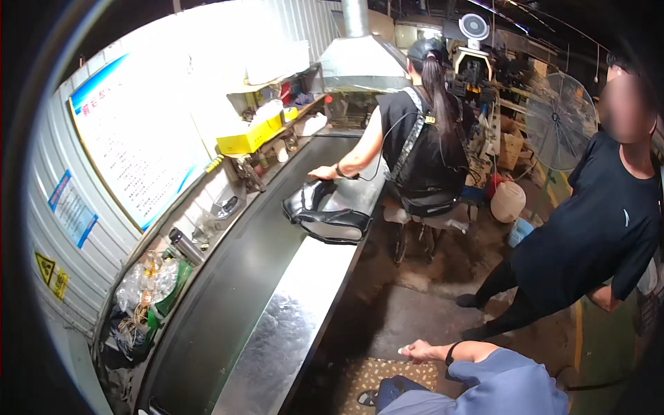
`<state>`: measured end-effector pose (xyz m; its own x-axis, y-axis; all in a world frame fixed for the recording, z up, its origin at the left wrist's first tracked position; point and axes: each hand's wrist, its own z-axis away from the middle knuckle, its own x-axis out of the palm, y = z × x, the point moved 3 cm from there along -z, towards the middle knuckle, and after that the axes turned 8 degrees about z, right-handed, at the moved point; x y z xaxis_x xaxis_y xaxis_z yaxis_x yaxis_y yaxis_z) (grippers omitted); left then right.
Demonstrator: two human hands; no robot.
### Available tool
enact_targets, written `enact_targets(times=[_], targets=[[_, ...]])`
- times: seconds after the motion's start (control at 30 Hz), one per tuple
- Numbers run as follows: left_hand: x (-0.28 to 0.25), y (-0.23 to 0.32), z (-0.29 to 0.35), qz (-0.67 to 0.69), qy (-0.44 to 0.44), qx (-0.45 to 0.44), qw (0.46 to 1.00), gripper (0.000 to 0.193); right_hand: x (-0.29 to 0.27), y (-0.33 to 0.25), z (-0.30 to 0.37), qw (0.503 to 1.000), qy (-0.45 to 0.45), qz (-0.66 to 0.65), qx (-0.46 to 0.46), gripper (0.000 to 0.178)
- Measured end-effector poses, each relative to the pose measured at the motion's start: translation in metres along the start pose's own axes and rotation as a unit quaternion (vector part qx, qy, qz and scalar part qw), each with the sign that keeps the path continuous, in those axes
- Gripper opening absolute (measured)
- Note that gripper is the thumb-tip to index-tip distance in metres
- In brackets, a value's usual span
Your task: Operating a shoe lasting machine to shape and stretch the shoe upper over a last.
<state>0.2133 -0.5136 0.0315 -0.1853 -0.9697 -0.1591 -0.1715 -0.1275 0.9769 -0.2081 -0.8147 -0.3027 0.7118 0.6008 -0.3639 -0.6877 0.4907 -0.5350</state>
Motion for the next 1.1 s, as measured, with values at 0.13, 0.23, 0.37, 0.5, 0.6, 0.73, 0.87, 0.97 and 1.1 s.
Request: enact_targets(times=[0.13, 0.23, 0.37, 0.5, 0.6, 0.73, 0.87, 0.97, 1.1], targets=[[-0.021, -0.001, 0.016, 0.013, 0.006, -0.002, 1.0, 0.055, 0.001, -0.01, 0.019, 0.995, -0.057, 0.084, -0.026, 0.046], [-0.036, -0.003, 0.025, 0.015, 0.008, -0.007, 1.0, 0.055, 0.006, -0.026, 0.028, 0.996, -0.051, -0.014, -0.068, 0.038], [-0.056, -0.009, 0.036, 0.017, 0.012, -0.013, 1.0, 0.055, 0.012, -0.029, 0.055, 0.99, -0.093, -0.023, -0.107, 0.037], [-0.065, -0.012, 0.045, 0.027, 0.011, -0.02, 0.999, 0.055, -0.006, 0.019, 0.072, 0.987, -0.116, 0.058, -0.095, 0.05], [-0.075, -0.012, 0.051, 0.028, 0.017, -0.027, 0.999, 0.055, -0.026, 0.056, 0.088, 0.989, -0.084, 0.12, -0.036, 0.056], [-0.08, -0.011, 0.059, 0.027, 0.016, -0.038, 0.999, 0.054, -0.042, 0.091, 0.094, 0.992, -0.061, 0.111, 0.005, 0.061], [-0.085, -0.005, 0.066, 0.022, 0.017, -0.044, 0.999, 0.054, -0.046, 0.087, 0.092, 0.996, -0.048, 0.078, -0.003, 0.064], [-0.093, -0.002, 0.072, 0.013, 0.028, -0.052, 0.998, 0.054, -0.034, 0.071, 0.082, 0.997, -0.056, 0.043, -0.018, 0.064], [-0.121, 0.0, 0.089, 0.004, 0.067, -0.065, 0.996, 0.054, 0.005, 0.025, 0.076, 0.989, -0.109, 0.068, -0.074, 0.057]])
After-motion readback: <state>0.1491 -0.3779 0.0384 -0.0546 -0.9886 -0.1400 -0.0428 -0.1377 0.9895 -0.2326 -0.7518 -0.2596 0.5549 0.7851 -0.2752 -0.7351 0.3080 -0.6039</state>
